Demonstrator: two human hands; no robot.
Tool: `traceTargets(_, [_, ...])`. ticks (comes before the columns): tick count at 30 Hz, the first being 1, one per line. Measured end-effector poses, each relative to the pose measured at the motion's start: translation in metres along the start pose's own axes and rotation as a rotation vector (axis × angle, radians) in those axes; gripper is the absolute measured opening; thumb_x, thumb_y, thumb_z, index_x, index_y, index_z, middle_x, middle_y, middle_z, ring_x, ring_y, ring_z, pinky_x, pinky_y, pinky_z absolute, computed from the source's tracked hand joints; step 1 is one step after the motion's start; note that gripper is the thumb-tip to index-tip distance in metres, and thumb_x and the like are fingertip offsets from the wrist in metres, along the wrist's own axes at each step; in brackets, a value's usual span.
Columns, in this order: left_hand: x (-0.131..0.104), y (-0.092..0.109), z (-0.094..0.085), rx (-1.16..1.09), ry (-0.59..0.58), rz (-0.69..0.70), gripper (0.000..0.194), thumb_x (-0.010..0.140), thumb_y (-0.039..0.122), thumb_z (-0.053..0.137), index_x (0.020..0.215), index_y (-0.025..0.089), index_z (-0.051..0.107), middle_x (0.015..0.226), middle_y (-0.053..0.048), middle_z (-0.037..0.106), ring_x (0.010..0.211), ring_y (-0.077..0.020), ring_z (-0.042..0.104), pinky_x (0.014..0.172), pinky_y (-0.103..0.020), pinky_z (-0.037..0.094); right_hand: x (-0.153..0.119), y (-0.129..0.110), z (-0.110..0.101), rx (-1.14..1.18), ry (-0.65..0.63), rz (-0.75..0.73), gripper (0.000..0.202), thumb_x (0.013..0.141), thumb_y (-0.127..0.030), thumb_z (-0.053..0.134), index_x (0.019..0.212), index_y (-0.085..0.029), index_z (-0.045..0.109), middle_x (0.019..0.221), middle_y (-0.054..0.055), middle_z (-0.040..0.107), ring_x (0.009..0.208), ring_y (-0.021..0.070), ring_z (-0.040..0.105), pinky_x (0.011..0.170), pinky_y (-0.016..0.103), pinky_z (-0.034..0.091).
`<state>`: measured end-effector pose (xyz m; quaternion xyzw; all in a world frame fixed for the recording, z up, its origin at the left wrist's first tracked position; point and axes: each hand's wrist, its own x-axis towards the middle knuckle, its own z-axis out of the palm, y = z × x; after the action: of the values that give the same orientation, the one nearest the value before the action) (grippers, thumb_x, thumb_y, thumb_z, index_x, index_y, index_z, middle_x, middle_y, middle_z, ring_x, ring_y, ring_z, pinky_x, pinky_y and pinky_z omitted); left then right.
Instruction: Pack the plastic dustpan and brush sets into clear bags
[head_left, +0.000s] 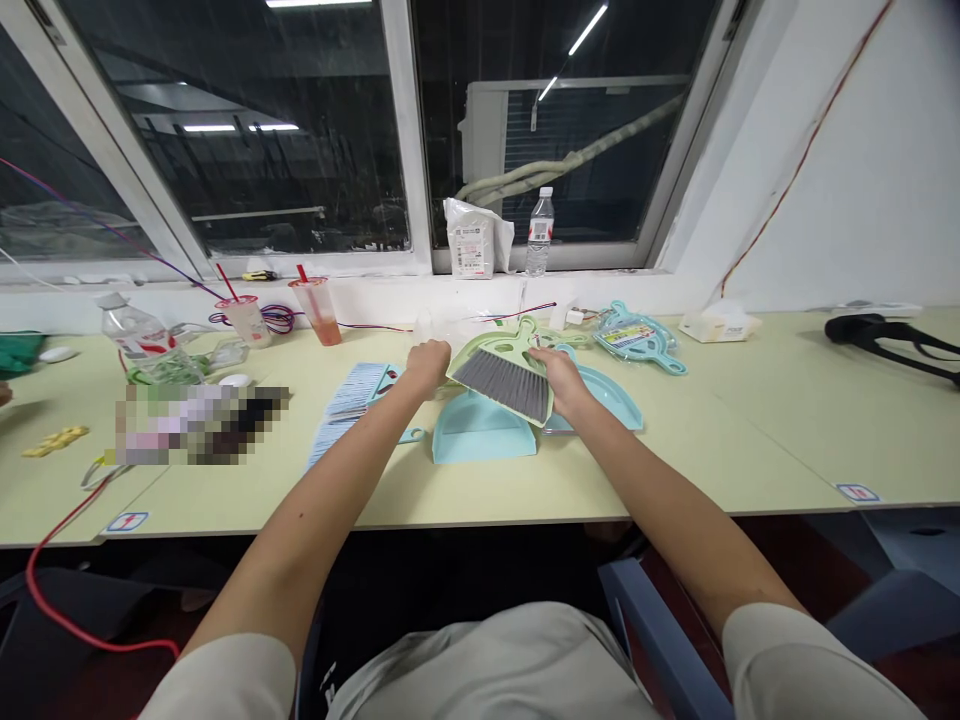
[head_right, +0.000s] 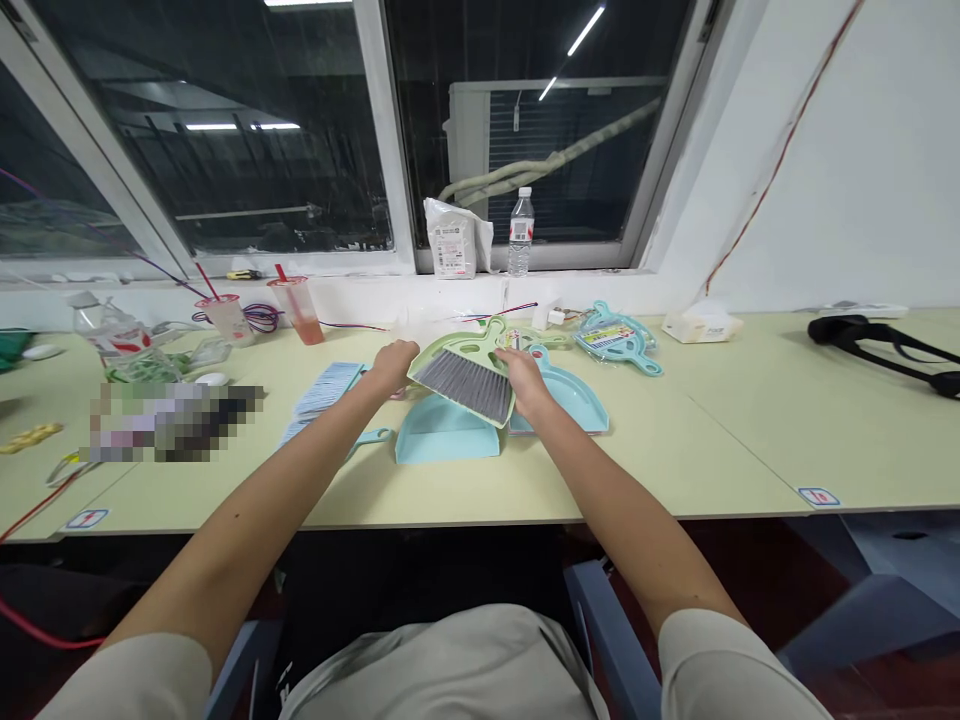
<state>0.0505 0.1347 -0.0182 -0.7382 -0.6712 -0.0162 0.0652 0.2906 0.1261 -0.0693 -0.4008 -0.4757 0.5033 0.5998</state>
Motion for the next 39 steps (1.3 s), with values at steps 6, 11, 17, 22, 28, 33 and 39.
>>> traceTargets(6, [0.027,0.006,0.027,0.035,-0.100,-0.022,0.040,0.082,0.026,0.071,0.120,0.014,0.072,0.126,-0.025,0.070,0.116,-0.0373,0.069,0.093,-0.042,0.048,-0.003,0.001,0.000,0.000,0.024,0.053,0.028,0.070,-0.040,0.078,0.090,-0.021,0.069,0.084,0.005,0.075,0.091,0.0277,0.072,0.077,0.037,0.056])
traceTargets(11, [0.037,0.006,0.044,0.034,-0.061,-0.064,0.036,0.090,0.026,0.059,0.122,0.015,0.071,0.127,-0.024,0.071,0.117,-0.0352,0.068,0.096,-0.043,0.043,-0.002,0.000,0.000,0.067,0.042,0.083,0.031,0.069,-0.035,0.076,0.095,-0.020,0.069,0.088,0.005,0.075,0.089,0.0258,0.072,0.078,0.036,0.056])
traceTargets(17, [0.033,0.006,0.041,-0.021,-0.014,-0.136,0.035,0.095,0.018,0.050,0.126,0.013,0.067,0.126,-0.024,0.070,0.119,-0.0319,0.068,0.101,-0.045,0.039,-0.002,-0.001,0.000,0.028,0.056,0.079,0.029,0.069,-0.036,0.077,0.091,-0.020,0.068,0.087,0.005,0.075,0.092,0.0271,0.072,0.081,0.038,0.055])
traceTargets(22, [0.024,0.002,0.029,-0.049,0.049,-0.174,0.039,0.090,0.023,0.064,0.128,0.013,0.064,0.125,-0.025,0.069,0.119,-0.0343,0.067,0.102,-0.044,0.041,-0.001,-0.004,-0.001,0.068,0.109,0.095,0.031,0.067,-0.032,0.078,0.095,-0.020,0.070,0.097,0.005,0.075,0.099,0.0257,0.071,0.082,0.035,0.055])
traceTargets(28, [0.021,-0.004,0.011,-0.175,0.129,-0.258,0.032,0.087,0.022,0.065,0.118,0.013,0.069,0.121,-0.024,0.071,0.116,-0.0332,0.068,0.097,-0.041,0.045,0.003,-0.004,-0.004,0.069,0.164,0.103,0.035,0.068,-0.032,0.077,0.100,-0.021,0.068,0.103,0.005,0.075,0.099,0.0263,0.071,0.080,0.037,0.056])
traceTargets(33, [0.004,-0.032,-0.038,-0.536,0.376,-0.261,0.018,0.084,0.025,0.068,0.096,0.015,0.077,0.096,-0.015,0.077,0.092,-0.0279,0.072,0.082,-0.035,0.051,0.002,-0.004,-0.004,0.057,0.136,0.098,0.034,0.068,-0.033,0.077,0.098,-0.020,0.069,0.099,0.005,0.075,0.101,0.0264,0.071,0.081,0.036,0.055])
traceTargets(39, [-0.049,-0.044,-0.097,-1.075,0.584,-0.076,0.022,0.082,0.032,0.071,0.091,0.013,0.077,0.075,-0.009,0.074,0.067,-0.0173,0.069,0.062,-0.025,0.047,-0.004,-0.001,0.001,-0.021,0.090,0.079,0.027,0.069,-0.035,0.076,0.090,-0.020,0.069,0.097,0.005,0.076,0.105,0.0270,0.069,0.085,0.033,0.052])
